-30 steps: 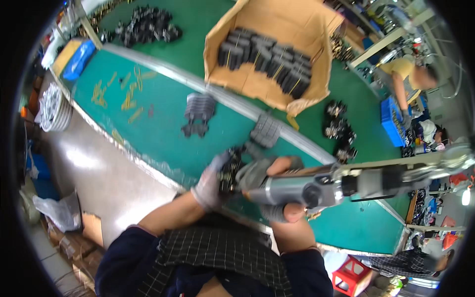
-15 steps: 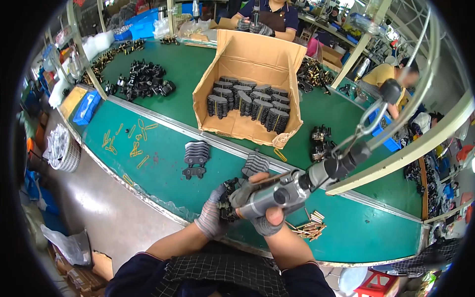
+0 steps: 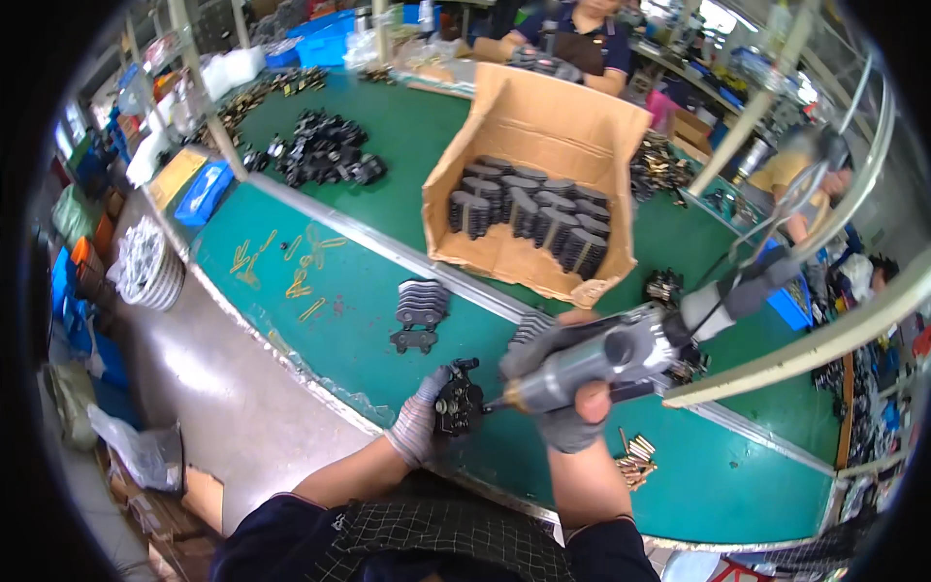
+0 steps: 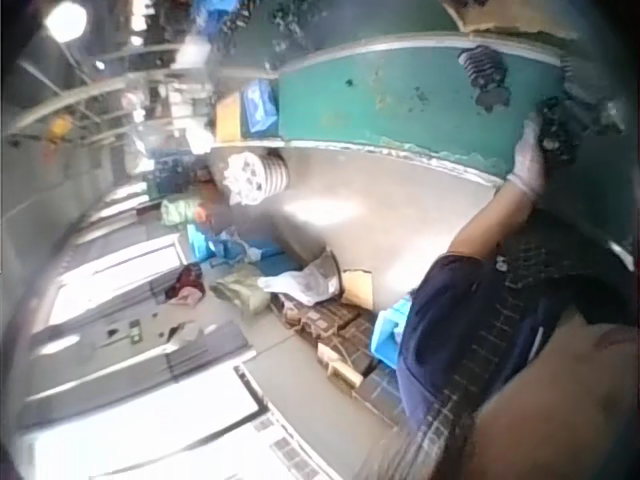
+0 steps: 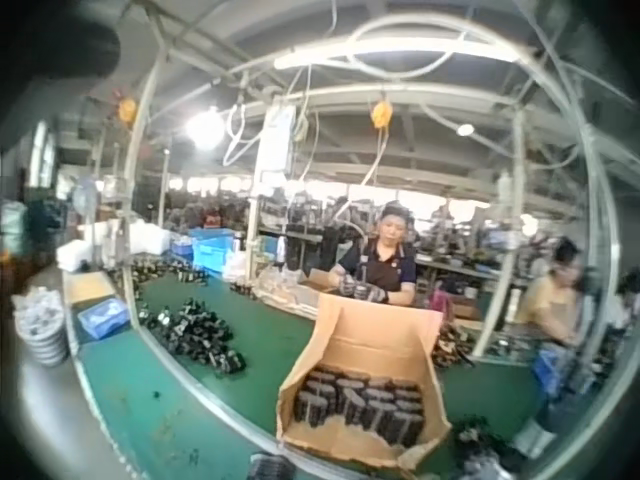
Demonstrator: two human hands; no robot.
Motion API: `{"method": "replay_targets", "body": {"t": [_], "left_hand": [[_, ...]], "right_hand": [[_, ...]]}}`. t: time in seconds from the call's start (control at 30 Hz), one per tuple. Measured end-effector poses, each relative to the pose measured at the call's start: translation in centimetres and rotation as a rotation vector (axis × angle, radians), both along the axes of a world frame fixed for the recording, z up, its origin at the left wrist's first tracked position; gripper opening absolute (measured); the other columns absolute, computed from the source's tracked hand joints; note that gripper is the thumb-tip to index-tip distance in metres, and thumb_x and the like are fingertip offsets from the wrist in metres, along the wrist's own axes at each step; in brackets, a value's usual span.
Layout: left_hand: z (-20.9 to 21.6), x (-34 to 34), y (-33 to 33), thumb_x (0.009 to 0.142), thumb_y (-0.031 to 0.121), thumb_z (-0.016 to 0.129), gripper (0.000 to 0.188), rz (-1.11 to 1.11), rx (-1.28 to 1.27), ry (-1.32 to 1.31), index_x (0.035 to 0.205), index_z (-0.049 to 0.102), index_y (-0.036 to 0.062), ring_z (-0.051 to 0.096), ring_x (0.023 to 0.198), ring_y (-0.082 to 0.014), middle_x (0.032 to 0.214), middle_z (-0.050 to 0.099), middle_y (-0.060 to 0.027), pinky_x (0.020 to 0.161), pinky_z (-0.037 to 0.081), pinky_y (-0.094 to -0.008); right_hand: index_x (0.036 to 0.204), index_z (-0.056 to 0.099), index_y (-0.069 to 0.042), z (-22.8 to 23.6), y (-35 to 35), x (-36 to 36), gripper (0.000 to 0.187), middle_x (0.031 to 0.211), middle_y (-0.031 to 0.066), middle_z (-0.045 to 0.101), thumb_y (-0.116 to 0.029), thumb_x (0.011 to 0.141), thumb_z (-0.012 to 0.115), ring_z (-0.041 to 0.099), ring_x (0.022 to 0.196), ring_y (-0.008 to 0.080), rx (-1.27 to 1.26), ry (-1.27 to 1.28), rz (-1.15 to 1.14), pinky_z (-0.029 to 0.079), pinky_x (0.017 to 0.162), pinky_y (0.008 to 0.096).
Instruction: Assembling small engine components using a pneumatic screwdriver at a factory workstation.
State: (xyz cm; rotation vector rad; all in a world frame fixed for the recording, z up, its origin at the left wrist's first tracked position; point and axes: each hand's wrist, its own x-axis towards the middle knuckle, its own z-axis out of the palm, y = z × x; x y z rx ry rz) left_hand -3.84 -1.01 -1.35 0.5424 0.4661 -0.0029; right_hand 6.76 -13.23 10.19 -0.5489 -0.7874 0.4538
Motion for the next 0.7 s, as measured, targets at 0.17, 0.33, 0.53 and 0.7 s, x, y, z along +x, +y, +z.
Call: {"method": "replay_targets", "body": {"t": [0.17,0.33,0.53,0.7], "left_hand": [[2.6,0.1,8.8,0.090,0.058,0.050,0.059,0.090,0.053,-0.141,0.125,0.052,0.0106,0.066,0.084,-0.0223,0.102,0.065,-0.0073,0.061,0.053,-0.0339],[-1.6,6.3,25.1,0.093,0.053,0.048,0.049,0.332,0.975,0.085,0.109,0.064,0.0088,0.066,0.083,-0.0176,0.095,0.069,-0.0065,0.061,0.051,-0.0305],[-2.0,5.9,38.4,0.088,0.047,0.058,0.045,0.271,1.746,0.352,0.106,0.067,0.0060,0.066,0.087,-0.0256,0.099,0.069,-0.0098,0.080,0.051,-0.0351],[-0.5,2.8,39.1,0.084,0.037,0.060,0.038,-0.151,2.210,0.873,0.108,0.067,0.0082,0.063,0.100,-0.0343,0.107,0.067,-0.0167,0.088,0.049,-0.0416]], "right_hand": [[0.124,0.043,-0.001,0.7,-1.6,3.5,0.079,0.087,0.0093,0.061,-0.053,0.074,0.074,0.060,0.075,0.0223,-0.430,-0.127,-0.601,0.050,0.068,0.0351],[0.131,0.040,-0.001,-1.8,-4.9,6.8,0.076,0.096,0.0114,0.061,-0.046,0.078,0.071,0.062,0.086,0.0244,-0.497,-0.052,-0.793,0.051,0.080,0.0372],[0.137,0.031,0.002,-5.5,-9.3,9.6,0.075,0.118,0.0183,0.056,-0.045,0.087,0.060,0.055,0.108,0.0287,-0.553,-0.063,-0.967,0.041,0.098,0.0418],[0.140,0.031,0.003,-4.8,-6.1,5.3,0.065,0.135,0.0219,0.043,-0.033,0.092,0.054,0.044,0.124,0.0322,-0.585,-0.921,-1.760,0.032,0.107,0.0439]]}}
